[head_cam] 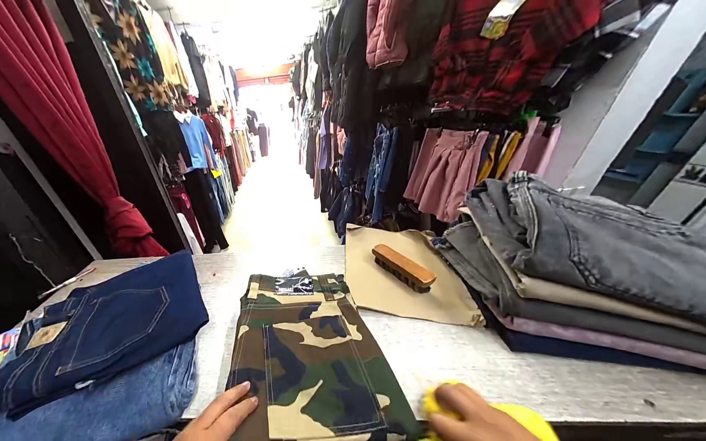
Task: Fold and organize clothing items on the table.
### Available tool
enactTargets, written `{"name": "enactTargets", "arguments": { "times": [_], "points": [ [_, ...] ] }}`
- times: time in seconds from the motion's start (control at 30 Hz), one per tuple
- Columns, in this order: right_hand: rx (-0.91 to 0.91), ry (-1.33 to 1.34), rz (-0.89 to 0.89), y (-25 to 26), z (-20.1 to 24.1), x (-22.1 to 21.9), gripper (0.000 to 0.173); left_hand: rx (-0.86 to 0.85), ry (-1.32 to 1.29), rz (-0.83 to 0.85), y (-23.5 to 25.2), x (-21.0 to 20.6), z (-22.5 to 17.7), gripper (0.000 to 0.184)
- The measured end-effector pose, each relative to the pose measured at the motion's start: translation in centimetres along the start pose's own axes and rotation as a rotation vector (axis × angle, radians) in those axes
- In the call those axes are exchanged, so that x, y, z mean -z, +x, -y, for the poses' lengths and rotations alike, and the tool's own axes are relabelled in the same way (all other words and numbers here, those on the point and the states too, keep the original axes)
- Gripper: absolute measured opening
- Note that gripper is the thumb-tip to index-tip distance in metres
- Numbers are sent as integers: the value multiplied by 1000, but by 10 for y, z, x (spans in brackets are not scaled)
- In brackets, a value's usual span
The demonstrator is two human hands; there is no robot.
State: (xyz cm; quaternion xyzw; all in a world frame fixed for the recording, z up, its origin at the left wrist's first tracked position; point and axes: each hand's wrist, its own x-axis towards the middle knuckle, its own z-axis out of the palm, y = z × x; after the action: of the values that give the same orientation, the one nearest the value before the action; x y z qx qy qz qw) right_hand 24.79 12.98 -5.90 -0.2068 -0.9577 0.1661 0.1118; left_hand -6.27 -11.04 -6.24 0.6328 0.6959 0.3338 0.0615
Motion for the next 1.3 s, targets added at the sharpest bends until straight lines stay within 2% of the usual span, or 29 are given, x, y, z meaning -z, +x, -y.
{"name": "enactTargets", "arguments": {
  "times": [0.07,0.13,0.17,0.2,0.27,0.3,0.37,0.43,0.47,0.57,0.6,0.67,0.73,0.8,0.9,0.97,1.07,1.1,1.13,1.2,1.3],
  "points": [
    [36,-4,-204,-8,-37,12,24,63,48,158,16,30,2,59],
    [109,-89,-451,-1,-73,11,32,42,275,150,52,49,0,64],
    [98,-125,-542,10,-88,5,34,45,330,153,80,52,-4,60],
    [51,-131,-585,24,-99,-3,35,39,338,171,114,52,-7,53],
    [-116,-143,-527,45,-112,-25,38,90,287,269,184,41,-5,43],
    [-183,-186,-499,50,-114,-38,44,192,285,326,215,28,3,46],
    [-202,-244,-538,50,-112,-52,60,490,287,373,262,-1,23,62],
    [-149,-197,-644,40,-102,-47,67,674,204,294,284,-26,48,69],
    [-122,-141,-701,33,-93,-41,66,684,163,250,287,-34,56,65],
    [-94,98,-812,28,-37,-24,45,526,-123,9,286,-31,63,35],
    [-71,180,-797,32,-11,-23,38,487,-270,-118,280,-29,64,30],
    [21,351,-655,46,31,-25,31,454,-579,-382,269,-23,61,24],
    [132,462,-490,72,52,-39,30,437,-817,-550,264,-17,64,19],
    [181,413,-383,90,53,-63,31,377,-963,-628,258,-18,73,14],
    [178,306,-402,94,51,-76,25,318,-1039,-676,249,-15,77,22],
    [147,327,-431,93,49,-76,21,342,-964,-623,248,-13,76,36],
    [116,348,-422,89,46,-76,20,476,-796,-440,249,-11,73,62],
    [112,347,-423,88,46,-76,20,506,-724,-379,248,-10,74,62],
    [107,347,-429,88,47,-76,20,512,-622,-308,247,-8,74,55],
    [99,355,-446,89,48,-75,19,480,-353,-132,246,-3,70,27],
    [106,376,-432,88,45,-74,19,475,-149,71,239,3,65,26]
  ]
}}
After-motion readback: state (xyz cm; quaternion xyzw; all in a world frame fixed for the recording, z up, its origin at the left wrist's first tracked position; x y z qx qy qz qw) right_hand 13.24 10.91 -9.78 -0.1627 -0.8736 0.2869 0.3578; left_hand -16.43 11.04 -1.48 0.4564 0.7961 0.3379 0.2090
